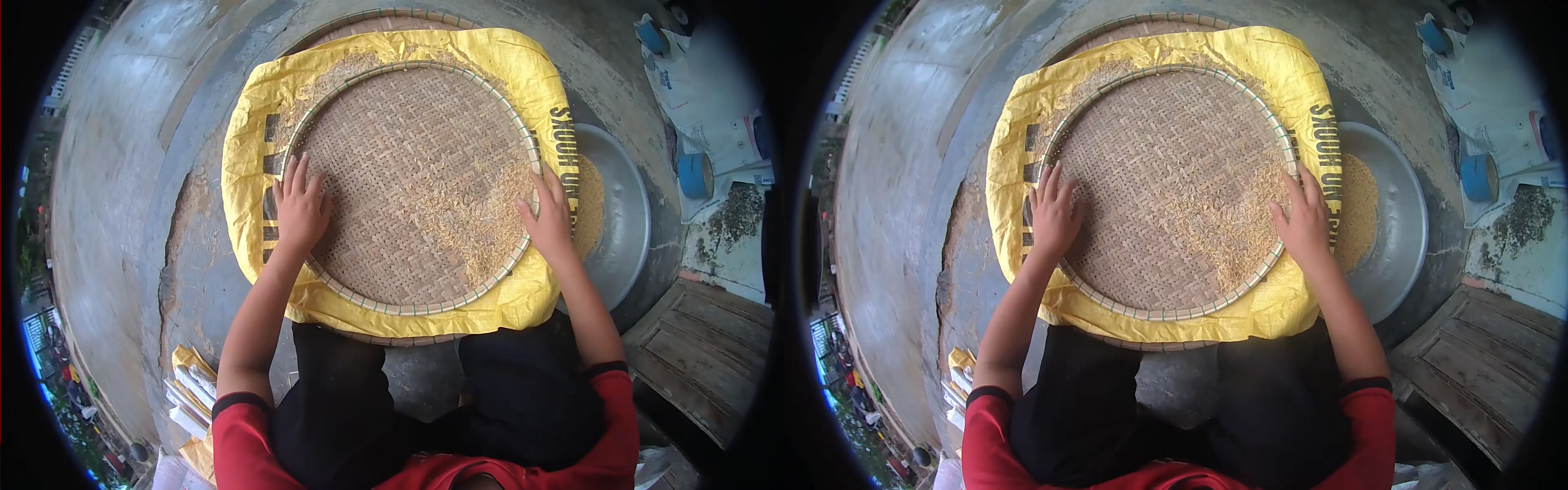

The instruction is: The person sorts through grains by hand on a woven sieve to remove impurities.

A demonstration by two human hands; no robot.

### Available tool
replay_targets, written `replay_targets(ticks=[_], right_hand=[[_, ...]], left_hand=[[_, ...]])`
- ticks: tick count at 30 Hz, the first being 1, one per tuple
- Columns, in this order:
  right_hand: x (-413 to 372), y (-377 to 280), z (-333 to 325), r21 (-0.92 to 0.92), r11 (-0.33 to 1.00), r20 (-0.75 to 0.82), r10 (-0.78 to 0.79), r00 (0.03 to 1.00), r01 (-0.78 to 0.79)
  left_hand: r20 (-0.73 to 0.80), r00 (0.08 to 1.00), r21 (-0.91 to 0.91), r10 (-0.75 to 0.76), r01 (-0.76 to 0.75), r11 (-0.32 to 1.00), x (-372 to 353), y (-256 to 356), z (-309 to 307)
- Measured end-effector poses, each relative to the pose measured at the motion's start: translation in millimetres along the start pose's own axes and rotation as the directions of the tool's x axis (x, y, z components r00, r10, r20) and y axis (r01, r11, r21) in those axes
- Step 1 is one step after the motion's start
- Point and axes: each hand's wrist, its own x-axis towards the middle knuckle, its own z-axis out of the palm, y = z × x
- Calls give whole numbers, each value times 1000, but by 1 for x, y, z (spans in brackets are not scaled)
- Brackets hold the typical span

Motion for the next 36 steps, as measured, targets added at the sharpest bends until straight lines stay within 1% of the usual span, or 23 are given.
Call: replay_targets(ticks=[1, 2, 3, 4, 5, 6, 7, 9, 10, 11, 13, 15, 17, 18, 19, 21, 25, 27, 31, 33, 34, 36], right_hand=[[-2, 3, 7, -1, 998, -37, 67, 997, -67], [-6, 12, 19, 31, 994, 39, 105, 994, -106], [-7, 9, 25, 45, 995, 48, 82, 996, -84], [-10, 4, 31, 12, 993, 42, 115, 992, -116], [-11, 1, 34, -21, 989, 35, 150, 988, -150], [-10, 1, 35, -11, 983, 65, 184, 981, -184], [-10, 2, 35, -2, 985, 71, 170, 983, -170], [-11, 4, 36, 3, 984, 43, 180, 983, -181], [-11, 4, 36, 13, 984, 40, 179, 983, -180], [-11, 4, 37, 16, 985, 43, 173, 984, -173], [-12, 5, 38, 45, 985, 25, 163, 986, -164], [-12, 7, 39, 32, 985, 31, 167, 986, -168], [-12, 7, 39, 19, 985, 38, 172, 984, -173], [-12, 8, 39, 20, 985, 37, 171, 985, -171], [-12, 7, 39, 21, 985, 36, 169, 985, -170], [-12, 5, 37, 26, 984, 37, 172, 984, -173], [-11, 4, 37, 44, 982, 35, 181, 983, -182], [-11, 4, 37, 45, 982, 38, 183, 982, -184], [-11, 3, 36, 61, 979, 40, 193, 980, -196], [-11, 3, 36, 50, 979, 45, 197, 979, -199], [-11, 3, 36, 38, 979, 46, 198, 979, -200], [-11, 4, 38, 35, 981, 44, 189, 981, -191]], left_hand=[[22, 993, -54, 120, -118, 991, 1, -1, -2], [33, 991, -187, 127, -118, 975, 4, 0, -2], [40, 990, -317, 136, -117, 941, 7, 1, -1], [40, 992, -301, 116, -99, 948, 8, 2, -1], [98, 991, -332, 91, -54, 942, 9, 3, -2], [155, 985, -361, 69, -8, 932, 10, 3, -3], [155, 986, -351, 54, 4, 936, 10, 4, -3], [245, 968, -419, -53, 155, 894, 12, 6, -7], [238, 971, -441, -33, 138, 887, 13, 1, -2], [237, 971, -438, -40, 144, 887, 14, 0, -4], [258, 966, -431, 6, 109, 896, 15, 2, -8], [258, 966, -423, -7, 119, 898, 15, 5, -8], [179, 984, -405, 4, 70, 912, 14, 8, -3], [217, 976, -429, 1, 94, 899, 15, 8, -2], [214, 977, -428, -2, 96, 899, 15, 7, -1], [290, 957, -433, 16, 116, 894, 18, 5, 0], [323, 946, -413, 22, 120, 903, 22, 3, 2], [345, 937, -435, 52, 111, 893, 24, 0, 3], [347, 935, -438, 75, 91, 894, 28, -1, 5], [379, 921, -379, 89, 67, 923, 30, 2, 2], [380, 921, -378, 88, 68, 923, 32, 6, 2], [301, 941, -497, 156, 15, 868, 39, 20, 1]])
